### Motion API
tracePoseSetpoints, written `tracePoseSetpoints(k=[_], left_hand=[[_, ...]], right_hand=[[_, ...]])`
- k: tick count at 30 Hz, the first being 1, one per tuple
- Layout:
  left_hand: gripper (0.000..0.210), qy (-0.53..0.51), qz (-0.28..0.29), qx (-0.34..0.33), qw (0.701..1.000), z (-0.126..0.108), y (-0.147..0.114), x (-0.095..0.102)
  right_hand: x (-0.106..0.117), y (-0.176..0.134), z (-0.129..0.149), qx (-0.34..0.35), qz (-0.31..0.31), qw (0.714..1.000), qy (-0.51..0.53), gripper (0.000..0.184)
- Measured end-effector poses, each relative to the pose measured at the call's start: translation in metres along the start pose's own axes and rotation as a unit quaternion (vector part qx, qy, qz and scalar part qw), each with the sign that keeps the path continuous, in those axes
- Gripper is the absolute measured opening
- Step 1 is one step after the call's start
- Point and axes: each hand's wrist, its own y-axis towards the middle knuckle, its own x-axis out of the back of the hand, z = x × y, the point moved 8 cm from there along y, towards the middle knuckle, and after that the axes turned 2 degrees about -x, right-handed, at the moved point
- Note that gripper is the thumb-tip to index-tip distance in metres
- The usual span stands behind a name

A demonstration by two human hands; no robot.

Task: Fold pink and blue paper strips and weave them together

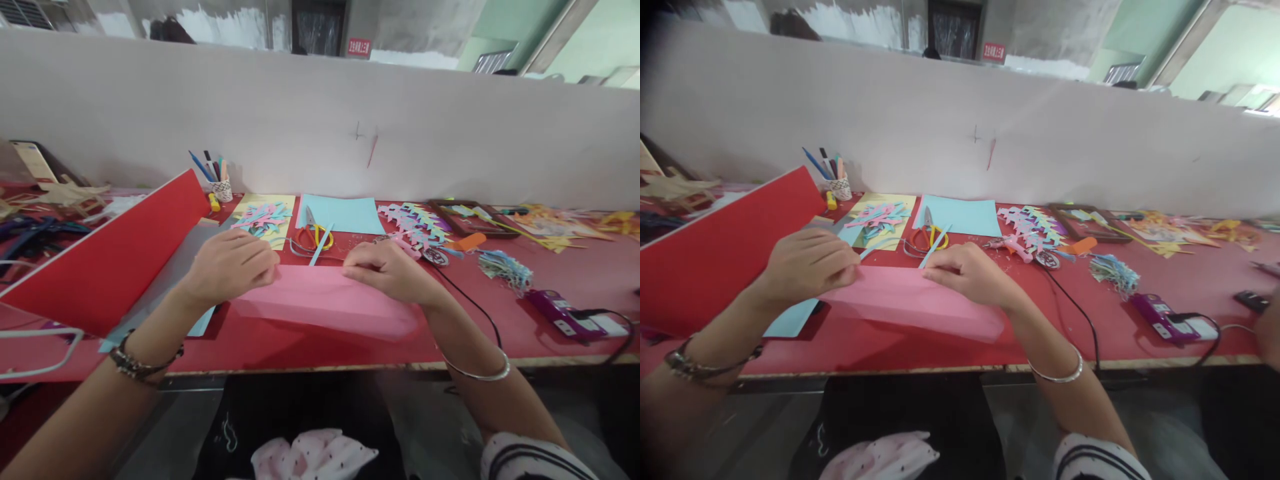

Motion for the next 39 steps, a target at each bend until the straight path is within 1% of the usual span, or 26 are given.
tracePoseSetpoints(k=[3, 5, 8, 10, 11, 12, 13, 14, 15, 16, 17, 18, 19, 20, 21, 22, 25, 28, 29, 32, 33, 35, 37, 39], left_hand=[[0.025, 0.017, 0.016, 0.051, 0.998, 0.013, -0.01, -0.001], [0.027, 0.021, 0.032, 0.067, 0.997, 0.016, -0.015, -0.005], [0.029, 0.008, 0.054, 0.063, 0.997, 0.016, -0.023, -0.012], [0.031, 0.003, 0.086, 0.068, 0.994, 0.02, -0.034, -0.019], [0.031, 0.005, 0.109, 0.084, 0.99, 0.025, -0.041, -0.023], [0.03, 0.01, 0.13, 0.112, 0.985, 0.032, -0.049, -0.025], [0.029, 0.025, 0.145, 0.156, 0.977, 0.041, -0.055, -0.024], [0.026, 0.019, 0.173, 0.207, 0.963, 0.049, -0.062, -0.026], [0.024, 0.003, 0.168, 0.259, 0.951, 0.055, -0.064, -0.022], [0.024, -0.022, 0.145, 0.295, 0.944, 0.057, -0.061, -0.017], [0.027, -0.049, 0.116, 0.303, 0.945, 0.053, -0.052, -0.011], [0.027, -0.085, 0.087, 0.273, 0.954, 0.043, -0.037, -0.006], [0.027, -0.121, 0.08, 0.242, 0.959, 0.03, -0.021, -0.005], [0.032, -0.153, 0.086, 0.194, 0.965, 0.015, -0.005, -0.006], [0.039, -0.17, 0.088, 0.163, 0.968, 0.002, 0.008, -0.007], [0.042, -0.186, 0.091, 0.136, 0.969, -0.009, 0.019, -0.009], [0.034, -0.191, 0.088, 0.106, 0.972, -0.027, 0.035, -0.015], [0.037, -0.198, 0.085, 0.106, 0.971, -0.03, 0.035, -0.021], [0.036, -0.205, 0.084, 0.11, 0.969, -0.03, 0.034, -0.023], [0.036, -0.23, 0.09, 0.128, 0.961, -0.027, 0.03, -0.025], [0.037, -0.241, 0.097, 0.14, 0.955, -0.025, 0.028, -0.026], [0.036, -0.271, 0.115, 0.174, 0.94, -0.019, 0.024, -0.028], [0.035, -0.306, 0.134, 0.206, 0.92, -0.014, 0.018, -0.031], [0.035, -0.331, 0.156, 0.22, 0.904, -0.011, 0.012, -0.035]], right_hand=[[0.011, -0.009, -0.012, -0.041, -0.009, 0.999, -0.012, 0.025], [0.015, -0.015, -0.018, -0.059, -0.005, 0.998, -0.022, 0.026], [0.017, -0.023, -0.019, -0.051, 0.013, 0.998, -0.031, 0.026], [0.022, -0.03, -0.016, -0.043, 0.005, 0.998, -0.046, 0.027], [0.027, -0.034, -0.016, -0.046, -0.009, 0.997, -0.057, 0.028], [0.032, -0.039, -0.016, -0.053, -0.027, 0.996, -0.07, 0.029], [0.038, -0.044, -0.016, -0.063, -0.043, 0.994, -0.083, 0.03], [0.041, -0.049, -0.016, -0.07, -0.053, 0.992, -0.094, 0.031], [0.043, -0.052, -0.014, -0.071, -0.052, 0.991, -0.103, 0.032], [0.043, -0.053, -0.012, -0.066, -0.045, 0.991, -0.108, 0.032], [0.041, -0.053, -0.009, -0.053, -0.032, 0.992, -0.109, 0.032], [0.038, -0.052, -0.005, -0.036, -0.018, 0.993, -0.108, 0.031], [0.035, -0.05, -0.001, -0.016, -0.007, 0.994, -0.106, 0.03], [0.033, -0.047, 0.003, 0.004, 0.001, 0.995, -0.103, 0.028], [0.03, -0.044, 0.008, 0.022, 0.005, 0.995, -0.101, 0.026], [0.029, -0.041, 0.011, 0.035, 0.008, 0.994, -0.104, 0.024], [0.022, -0.03, 0.018, 0.034, 0.001, 0.987, -0.159, 0.021], [0.011, -0.017, 0.023, 0.015, -0.033, 0.97, -0.241, 0.019], [0.006, -0.012, 0.026, 0.022, -0.048, 0.966, -0.252, 0.019], [-0.007, 0.001, 0.032, 0.053, -0.087, 0.964, -0.246, 0.019], [-0.01, 0.004, 0.032, 0.062, -0.09, 0.965, -0.236, 0.018], [-0.013, 0.007, 0.027, 0.066, -0.085, 0.971, -0.212, 0.015], [-0.012, 0.006, 0.018, 0.055, -0.076, 0.978, -0.186, 0.013], [-0.009, 0.003, 0.009, 0.04, -0.074, 0.981, -0.173, 0.013]])
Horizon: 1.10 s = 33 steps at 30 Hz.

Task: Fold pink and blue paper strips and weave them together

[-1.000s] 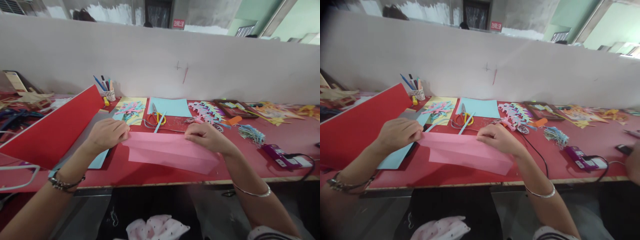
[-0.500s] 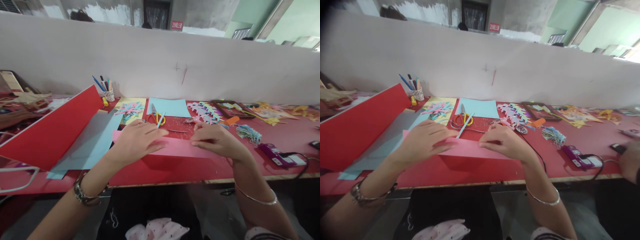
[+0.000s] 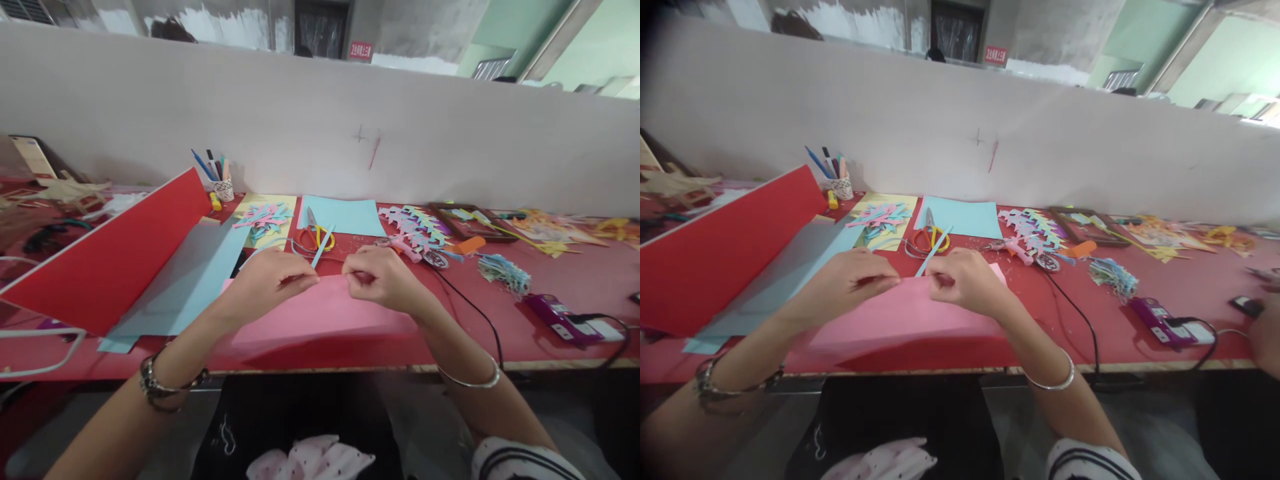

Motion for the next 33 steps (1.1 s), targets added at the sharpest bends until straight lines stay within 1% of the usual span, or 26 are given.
tracePoseSetpoints(k=[2, 5, 8, 10, 11, 13, 15, 16, 17, 18, 19, 21, 23, 25, 29, 31, 33], left_hand=[[0.036, -0.011, 0.016, 0.009, 1.0, 0.006, -0.003, -0.002], [0.035, -0.02, 0.022, 0.018, 0.999, 0.015, -0.008, 0.0], [0.035, -0.014, 0.027, 0.005, 1.0, 0.019, -0.014, 0.009], [0.035, 0.007, 0.019, -0.008, 1.0, 0.019, -0.018, 0.018], [0.035, 0.021, 0.012, -0.006, 1.0, 0.02, -0.019, 0.022], [0.035, 0.046, 0.006, 0.001, 0.999, 0.022, -0.021, 0.026], [0.037, 0.058, 0.011, -0.008, 0.998, 0.019, -0.02, 0.024], [0.039, 0.06, 0.018, -0.021, 0.998, 0.016, -0.018, 0.021], [0.04, 0.062, 0.024, -0.034, 0.997, 0.013, -0.016, 0.018], [0.04, 0.066, 0.029, -0.047, 0.996, 0.009, -0.014, 0.015], [0.04, 0.075, 0.034, -0.054, 0.995, 0.006, -0.011, 0.012], [0.038, 0.106, 0.037, -0.068, 0.991, 0.0, -0.007, 0.007], [0.036, 0.151, 0.032, -0.085, 0.984, -0.006, -0.003, 0.005], [0.033, 0.21, 0.014, -0.111, 0.971, -0.013, 0.0, 0.004], [0.033, 0.318, -0.046, -0.173, 0.931, -0.025, 0.0, 0.008], [0.032, 0.335, -0.057, -0.191, 0.921, -0.026, -0.002, 0.009], [0.031, 0.337, -0.061, -0.198, 0.919, -0.024, -0.005, 0.011]], right_hand=[[0.001, -0.005, -0.008, -0.009, 0.005, 1.0, 0.002, 0.013], [0.006, -0.014, -0.021, -0.038, -0.002, 0.999, -0.001, 0.013], [0.02, -0.031, -0.039, -0.083, -0.014, 0.996, -0.004, 0.012], [0.034, -0.045, -0.054, -0.127, -0.028, 0.991, -0.011, 0.012], [0.044, -0.052, -0.061, -0.154, -0.05, 0.987, -0.019, 0.012], [0.065, -0.064, -0.071, -0.202, -0.121, 0.971, -0.043, 0.015], [0.078, -0.065, -0.066, -0.215, -0.182, 0.956, -0.075, 0.017], [0.077, -0.061, -0.058, -0.204, -0.191, 0.956, -0.088, 0.017], [0.07, -0.051, -0.045, -0.173, -0.173, 0.965, -0.099, 0.016], [0.057, -0.039, -0.03, -0.137, -0.125, 0.976, -0.111, 0.013], [0.041, -0.028, -0.016, -0.103, -0.075, 0.984, -0.125, 0.014], [0.01, -0.009, 0.01, -0.045, 0.022, 0.99, -0.13, 0.016], [-0.01, 0.003, 0.023, -0.031, 0.072, 0.99, -0.12, 0.024], [-0.019, 0.011, 0.026, -0.038, 0.086, 0.99, -0.101, 0.03], [-0.024, 0.017, 0.022, -0.035, 0.108, 0.993, -0.04, 0.031], [-0.024, 0.014, 0.019, -0.025, 0.122, 0.992, -0.01, 0.032], [-0.02, 0.009, 0.014, -0.024, 0.118, 0.993, 0.013, 0.034]])
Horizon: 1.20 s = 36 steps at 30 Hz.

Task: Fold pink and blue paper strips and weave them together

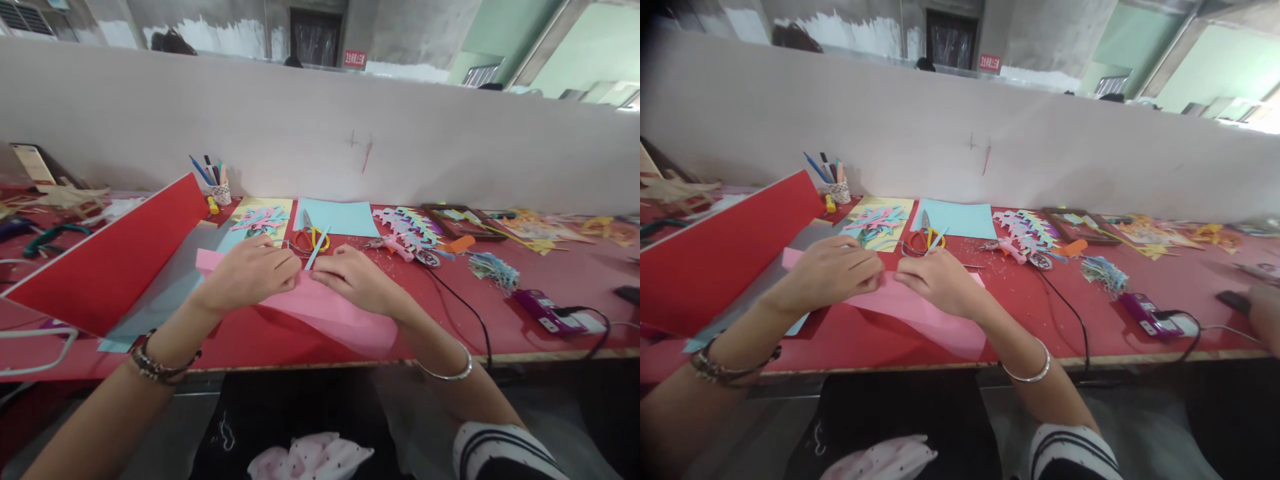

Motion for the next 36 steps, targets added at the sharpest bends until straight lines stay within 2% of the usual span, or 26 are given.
tracePoseSetpoints(k=[4, 8, 11, 12, 14, 15, 16, 17, 20, 22, 25, 28, 32, 36], left_hand=[[0.028, -0.01, 0.001, 0.035, 0.999, 0.013, -0.016, -0.007], [0.028, -0.057, 0.069, 0.084, 0.992, 0.032, -0.052, -0.027], [0.026, -0.022, 0.063, 0.169, 0.983, 0.055, -0.079, -0.023], [0.025, -0.017, 0.068, 0.193, 0.979, 0.06, -0.083, -0.021], [0.025, -0.051, 0.043, 0.271, 0.96, 0.067, -0.083, -0.011], [0.02, -0.102, 0.042, 0.261, 0.959, 0.06, -0.073, -0.01], [0.018, -0.133, 0.011, 0.26, 0.956, 0.054, -0.062, -0.005], [0.02, -0.165, 0.015, 0.219, 0.962, 0.04, -0.046, -0.004], [0.028, -0.219, 0.093, 0.138, 0.961, 0.004, -0.011, -0.016], [0.031, -0.22, 0.113, 0.117, 0.962, -0.006, 0.0, -0.02], [0.037, -0.242, 0.112, 0.106, 0.958, -0.008, 0.003, -0.02], [0.042, -0.277, 0.112, 0.11, 0.948, -0.006, -0.003, -0.017], [0.043, -0.292, 0.138, 0.152, 0.934, 0.003, -0.017, -0.019], [0.046, -0.305, 0.177, 0.175, 0.919, 0.014, -0.029, -0.026]], right_hand=[[0.008, -0.016, -0.014, 0.004, -0.013, 0.999, 0.051, 0.034], [0.015, -0.035, -0.034, -0.018, -0.002, 0.998, 0.066, 0.035], [0.023, -0.046, -0.048, -0.049, -0.005, 0.997, 0.055, 0.037], [0.024, -0.048, -0.05, -0.055, -0.003, 0.997, 0.046, 0.038], [0.023, -0.048, -0.049, -0.045, 0.009, 0.999, 0.025, 0.037], [0.02, -0.046, -0.045, -0.032, 0.017, 0.999, 0.015, 0.036], [0.017, -0.043, -0.041, -0.016, 0.023, 1.0, 0.007, 0.035], [0.013, -0.039, -0.035, -0.001, 0.028, 1.0, 0.001, 0.034], [0.006, -0.027, -0.017, 0.044, 0.021, 0.998, -0.027, 0.03], [0.006, -0.02, -0.005, 0.074, -0.013, 0.995, -0.065, 0.025], [0.005, -0.013, 0.013, 0.117, -0.08, 0.981, -0.134, 0.021], [0.004, -0.011, 0.02, 0.143, -0.129, 0.97, -0.148, 0.02], [0.008, -0.018, 0.013, 0.144, -0.157, 0.97, -0.116, 0.018], [0.015, -0.034, -0.003, 0.11, -0.167, 0.974, -0.107, 0.017]])
